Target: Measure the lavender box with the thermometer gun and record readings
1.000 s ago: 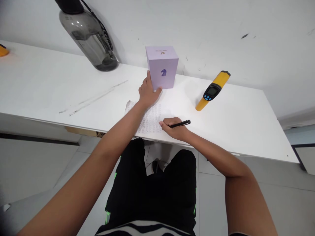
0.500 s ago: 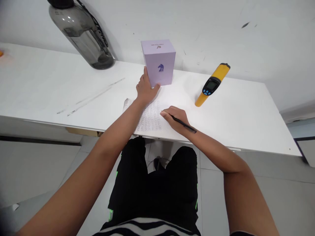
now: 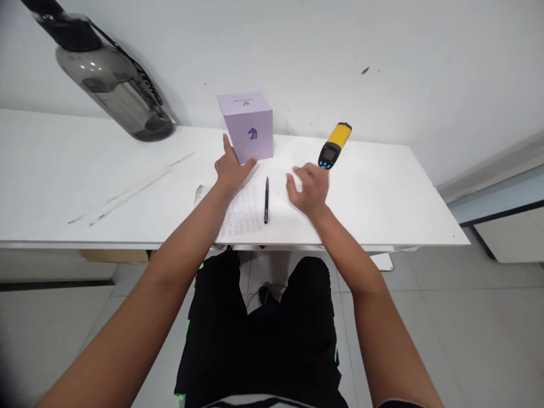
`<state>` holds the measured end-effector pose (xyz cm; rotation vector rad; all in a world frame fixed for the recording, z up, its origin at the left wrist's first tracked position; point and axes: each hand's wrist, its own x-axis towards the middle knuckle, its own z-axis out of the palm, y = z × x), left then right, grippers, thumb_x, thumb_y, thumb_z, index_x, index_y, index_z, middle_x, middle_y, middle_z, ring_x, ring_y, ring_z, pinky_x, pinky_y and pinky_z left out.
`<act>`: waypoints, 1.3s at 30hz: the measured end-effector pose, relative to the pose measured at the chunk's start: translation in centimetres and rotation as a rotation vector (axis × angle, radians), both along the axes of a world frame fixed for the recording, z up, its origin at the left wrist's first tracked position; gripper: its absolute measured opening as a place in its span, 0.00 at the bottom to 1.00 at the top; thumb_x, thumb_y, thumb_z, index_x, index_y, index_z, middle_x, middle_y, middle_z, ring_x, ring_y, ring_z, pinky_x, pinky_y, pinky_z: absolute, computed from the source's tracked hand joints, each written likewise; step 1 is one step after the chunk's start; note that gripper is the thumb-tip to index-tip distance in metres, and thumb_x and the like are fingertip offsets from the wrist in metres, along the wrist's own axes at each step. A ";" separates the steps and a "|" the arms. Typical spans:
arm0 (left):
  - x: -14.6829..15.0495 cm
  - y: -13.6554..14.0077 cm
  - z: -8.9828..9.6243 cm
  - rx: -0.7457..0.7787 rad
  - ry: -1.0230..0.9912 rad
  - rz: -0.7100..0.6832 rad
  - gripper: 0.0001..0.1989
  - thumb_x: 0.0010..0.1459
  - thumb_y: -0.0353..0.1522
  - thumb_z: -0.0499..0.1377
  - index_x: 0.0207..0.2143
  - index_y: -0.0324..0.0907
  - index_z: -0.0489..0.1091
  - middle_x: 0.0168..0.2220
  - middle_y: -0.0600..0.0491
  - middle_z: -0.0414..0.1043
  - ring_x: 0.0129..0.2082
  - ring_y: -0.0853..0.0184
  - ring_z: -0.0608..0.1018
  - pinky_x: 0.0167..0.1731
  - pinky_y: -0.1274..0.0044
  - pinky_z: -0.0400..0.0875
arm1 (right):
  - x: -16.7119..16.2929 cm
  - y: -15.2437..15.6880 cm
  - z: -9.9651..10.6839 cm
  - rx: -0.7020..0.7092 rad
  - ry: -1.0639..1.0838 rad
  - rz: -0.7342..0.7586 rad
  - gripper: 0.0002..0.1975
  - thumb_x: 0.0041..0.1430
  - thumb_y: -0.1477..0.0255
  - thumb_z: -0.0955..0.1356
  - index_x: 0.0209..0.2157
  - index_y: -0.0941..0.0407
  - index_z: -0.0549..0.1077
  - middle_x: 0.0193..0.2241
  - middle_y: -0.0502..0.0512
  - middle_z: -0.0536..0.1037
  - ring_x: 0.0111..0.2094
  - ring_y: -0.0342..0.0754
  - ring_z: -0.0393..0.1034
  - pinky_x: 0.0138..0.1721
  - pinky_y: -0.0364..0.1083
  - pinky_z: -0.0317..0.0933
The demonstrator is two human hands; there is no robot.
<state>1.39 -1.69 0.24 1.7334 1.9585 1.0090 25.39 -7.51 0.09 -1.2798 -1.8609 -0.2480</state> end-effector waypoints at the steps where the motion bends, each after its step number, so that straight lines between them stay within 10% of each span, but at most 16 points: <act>1: 0.0 0.0 0.0 -0.004 0.005 0.005 0.55 0.56 0.49 0.58 0.75 0.47 0.29 0.62 0.44 0.71 0.66 0.49 0.67 0.68 0.54 0.51 | 1.0 0.5 0.3 0.067 0.058 -0.091 0.25 0.67 0.55 0.62 0.58 0.54 0.69 0.54 0.70 0.69 0.59 0.69 0.64 0.55 0.70 0.62; 7: 0.1 -0.2 0.4 -0.019 0.028 0.002 0.53 0.56 0.48 0.56 0.75 0.43 0.32 0.64 0.43 0.69 0.66 0.51 0.68 0.68 0.56 0.51 | 4.1 3.1 0.2 0.278 0.321 -0.357 0.43 0.65 0.42 0.55 0.69 0.57 0.48 0.68 0.76 0.49 0.71 0.71 0.48 0.57 0.73 0.57; 12: 0.1 -0.2 0.4 -0.029 0.049 0.026 0.51 0.56 0.49 0.55 0.75 0.41 0.37 0.63 0.41 0.70 0.65 0.50 0.69 0.67 0.57 0.51 | 2.0 4.1 -1.0 -0.117 0.567 -0.170 0.29 0.62 0.51 0.66 0.58 0.52 0.60 0.45 0.60 0.75 0.44 0.51 0.75 0.41 0.51 0.70; 19: 0.0 -0.3 0.6 -0.041 0.052 0.028 0.51 0.57 0.49 0.56 0.75 0.42 0.38 0.63 0.42 0.70 0.66 0.52 0.69 0.67 0.59 0.52 | -7.9 3.6 0.7 -0.631 1.167 0.355 0.18 0.53 0.62 0.72 0.39 0.49 0.60 0.23 0.40 0.66 0.20 0.40 0.63 0.23 0.41 0.61; 24: 0.0 -0.3 0.6 -0.057 0.060 0.020 0.50 0.58 0.46 0.57 0.75 0.44 0.37 0.63 0.45 0.72 0.64 0.53 0.70 0.66 0.61 0.54 | -9.9 2.4 1.4 -0.727 1.144 0.600 0.23 0.46 0.65 0.77 0.38 0.50 0.63 0.23 0.39 0.66 0.19 0.38 0.62 0.20 0.41 0.60; 39: 0.0 -0.5 0.5 -0.038 0.083 0.042 0.42 0.60 0.47 0.58 0.73 0.54 0.49 0.67 0.53 0.66 0.71 0.53 0.60 0.68 0.60 0.54 | -8.9 3.3 1.6 -0.953 1.368 0.656 0.24 0.47 0.55 0.77 0.38 0.51 0.65 0.18 0.40 0.67 0.17 0.39 0.61 0.20 0.41 0.60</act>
